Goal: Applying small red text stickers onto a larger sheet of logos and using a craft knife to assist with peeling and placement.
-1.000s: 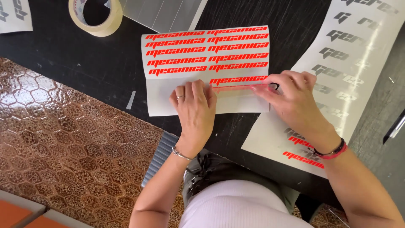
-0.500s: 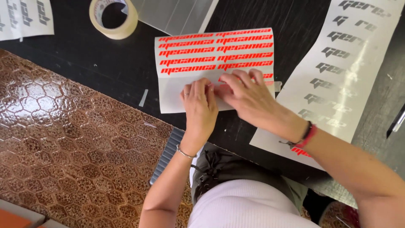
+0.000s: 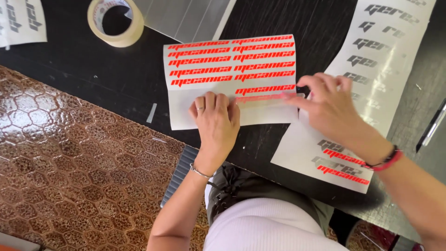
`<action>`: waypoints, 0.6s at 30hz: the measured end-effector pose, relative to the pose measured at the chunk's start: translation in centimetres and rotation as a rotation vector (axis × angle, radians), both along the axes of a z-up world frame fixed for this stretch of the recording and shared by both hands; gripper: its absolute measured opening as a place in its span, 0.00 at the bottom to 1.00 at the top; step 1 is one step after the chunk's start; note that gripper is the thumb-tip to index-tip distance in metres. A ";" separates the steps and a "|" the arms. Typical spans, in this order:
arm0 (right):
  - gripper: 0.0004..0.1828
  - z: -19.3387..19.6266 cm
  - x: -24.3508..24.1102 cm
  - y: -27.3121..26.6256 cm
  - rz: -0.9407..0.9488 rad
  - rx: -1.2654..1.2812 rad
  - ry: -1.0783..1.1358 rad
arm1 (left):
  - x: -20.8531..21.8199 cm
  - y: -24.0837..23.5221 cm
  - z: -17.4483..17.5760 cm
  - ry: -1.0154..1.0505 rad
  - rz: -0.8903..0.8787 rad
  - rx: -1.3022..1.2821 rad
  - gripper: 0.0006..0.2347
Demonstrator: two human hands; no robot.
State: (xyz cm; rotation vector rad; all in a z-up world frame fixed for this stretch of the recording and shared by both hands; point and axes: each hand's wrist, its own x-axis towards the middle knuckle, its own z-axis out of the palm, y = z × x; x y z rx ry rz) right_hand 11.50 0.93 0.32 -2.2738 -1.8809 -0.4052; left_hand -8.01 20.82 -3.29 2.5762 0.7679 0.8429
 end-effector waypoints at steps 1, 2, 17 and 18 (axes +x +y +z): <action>0.24 -0.1 0.7 -1.1 -0.019 -0.022 -0.037 | 0.0 0.0 0.0 -0.004 0.000 -0.001 0.11; 0.26 -0.2 1.4 -2.1 -0.038 -0.045 -0.075 | 0.0 0.1 0.1 -0.008 0.000 -0.003 0.11; 0.26 1.1 -0.1 -2.0 0.070 -0.101 -0.023 | 0.3 0.1 -1.3 -0.102 -0.010 -0.117 0.09; 0.26 1.2 -0.4 -1.3 0.078 -0.098 -0.026 | 0.2 0.0 -1.1 -0.104 -0.002 -0.114 0.09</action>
